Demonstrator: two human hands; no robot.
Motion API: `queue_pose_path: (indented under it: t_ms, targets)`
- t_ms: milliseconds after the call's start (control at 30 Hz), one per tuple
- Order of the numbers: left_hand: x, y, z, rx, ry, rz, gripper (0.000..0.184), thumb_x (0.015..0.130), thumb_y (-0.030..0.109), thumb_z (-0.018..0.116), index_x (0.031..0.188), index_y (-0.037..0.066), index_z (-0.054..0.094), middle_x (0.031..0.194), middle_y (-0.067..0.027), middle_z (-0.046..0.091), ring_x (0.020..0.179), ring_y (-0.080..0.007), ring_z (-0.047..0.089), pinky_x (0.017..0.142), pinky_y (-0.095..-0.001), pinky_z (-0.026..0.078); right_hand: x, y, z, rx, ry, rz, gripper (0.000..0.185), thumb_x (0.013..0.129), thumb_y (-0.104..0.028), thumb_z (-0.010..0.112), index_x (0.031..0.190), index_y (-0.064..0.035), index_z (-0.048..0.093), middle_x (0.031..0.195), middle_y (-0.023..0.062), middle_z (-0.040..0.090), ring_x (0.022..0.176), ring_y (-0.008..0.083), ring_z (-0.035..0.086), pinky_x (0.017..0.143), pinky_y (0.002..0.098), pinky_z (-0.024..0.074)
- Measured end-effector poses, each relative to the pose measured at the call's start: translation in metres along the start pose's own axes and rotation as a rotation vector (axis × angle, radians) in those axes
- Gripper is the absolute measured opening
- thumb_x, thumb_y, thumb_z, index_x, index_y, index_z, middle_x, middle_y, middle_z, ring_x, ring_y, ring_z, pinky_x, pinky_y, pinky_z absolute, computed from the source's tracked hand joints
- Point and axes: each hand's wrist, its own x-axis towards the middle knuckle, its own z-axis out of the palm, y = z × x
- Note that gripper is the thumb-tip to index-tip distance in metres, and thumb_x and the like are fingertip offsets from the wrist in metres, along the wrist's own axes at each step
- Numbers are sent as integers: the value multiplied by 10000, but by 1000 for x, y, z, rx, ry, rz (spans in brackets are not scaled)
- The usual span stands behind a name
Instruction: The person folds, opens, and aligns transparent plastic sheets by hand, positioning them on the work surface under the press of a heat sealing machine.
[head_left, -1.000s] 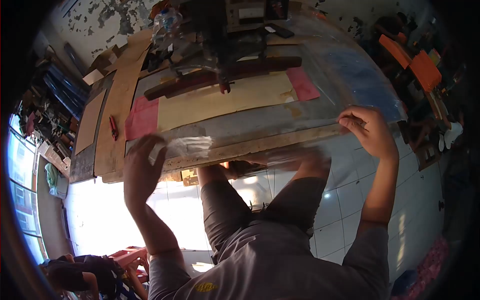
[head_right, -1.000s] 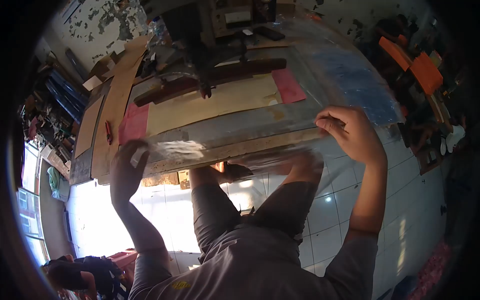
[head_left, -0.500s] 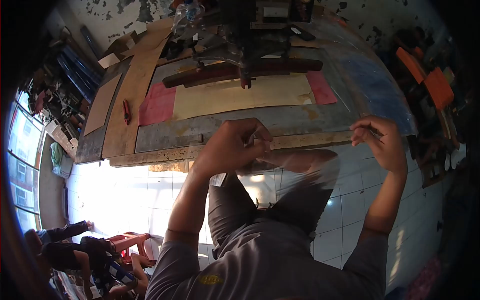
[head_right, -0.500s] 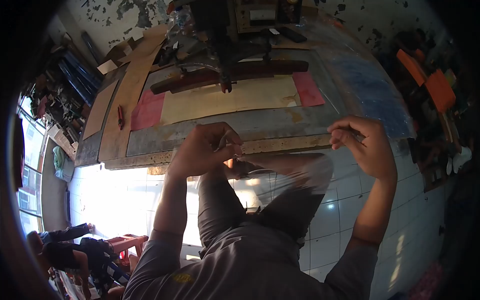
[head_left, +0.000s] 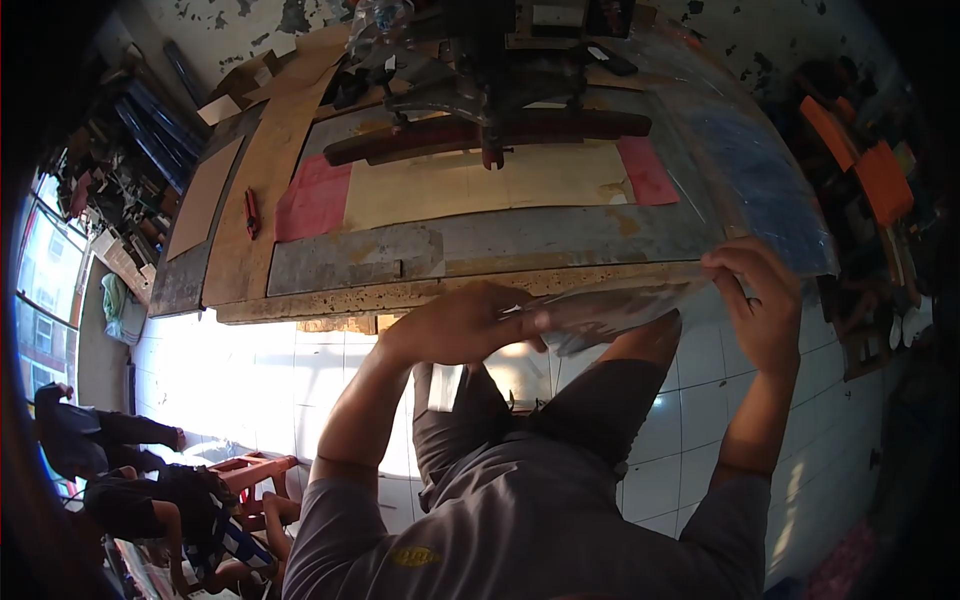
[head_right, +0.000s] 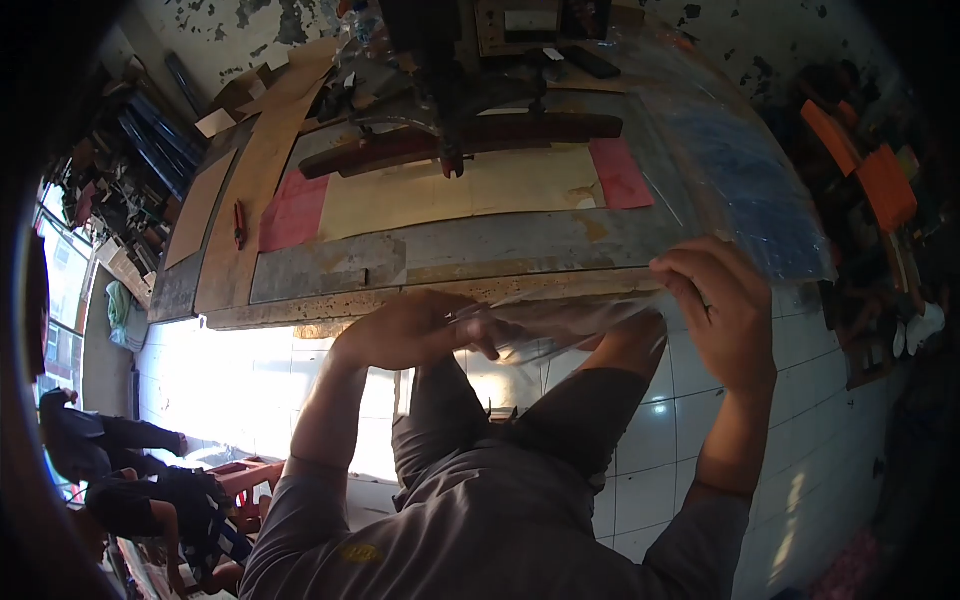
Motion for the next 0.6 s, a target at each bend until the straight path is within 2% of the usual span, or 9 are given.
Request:
queue_pose_path:
  t_ms: [67,100,200,333,367,467,500,600]
  targets:
    - [-9,7,5,-397,-227,-158,741,1051,656,449,1428,32,577,1236,-229,741,915,-303,783,744,-353,606,3,-7,3,-135,57,-185,191,798,41,801,971,-7,734,961,76,735,843,228,730,714,352,565]
    - [-6,-3,2,-526,-518,-222,815,1073,615,399,1629,36,263,1456,-294,592,1187,-390,701,955,-458,580,4,-11,5,-202,88,-277,190,792,36,802,964,-9,734,964,73,736,847,233,731,717,357,567]
    - [-9,-47,29,-1011,-856,11,733,1129,544,256,1675,75,117,1623,-288,396,1375,-393,569,1134,-510,462,0,-22,15,-251,155,-384,182,806,8,804,971,-19,733,998,67,741,886,223,738,730,348,566]
    - [-20,-66,49,-1261,-733,167,902,1039,470,529,1696,169,-12,1534,-306,459,1472,-452,440,1214,-587,335,-12,-38,17,-269,142,-440,219,831,-16,808,1033,-51,732,1046,58,746,941,222,747,739,337,568]
    - [-30,-63,47,-1253,-613,133,1107,922,477,690,1685,67,0,1473,-282,495,1453,-486,450,1182,-616,378,-18,-43,14,-274,118,-421,250,827,-16,815,1056,-66,730,1049,56,747,969,216,742,730,334,577]
    - [-50,-76,48,-1476,-517,164,1220,886,619,728,1678,36,5,1406,-213,543,1308,-368,588,1125,-549,468,-40,-44,17,-187,129,-422,282,820,-13,823,1078,-75,727,1050,52,747,994,214,735,742,327,593]
    - [-53,-80,45,-1598,-525,111,1104,929,656,685,1654,-3,176,1305,-144,593,1075,-187,644,1003,-422,550,-46,-47,18,-163,102,-408,301,816,-1,829,1087,-68,718,1055,61,744,994,216,732,748,332,605]
    - [-65,-57,24,-986,-206,-234,705,1084,382,599,1621,18,327,930,-26,590,830,-112,563,737,-291,489,-61,-43,19,-104,-11,-353,284,821,26,794,1091,-30,727,1069,93,743,990,242,730,759,357,611]
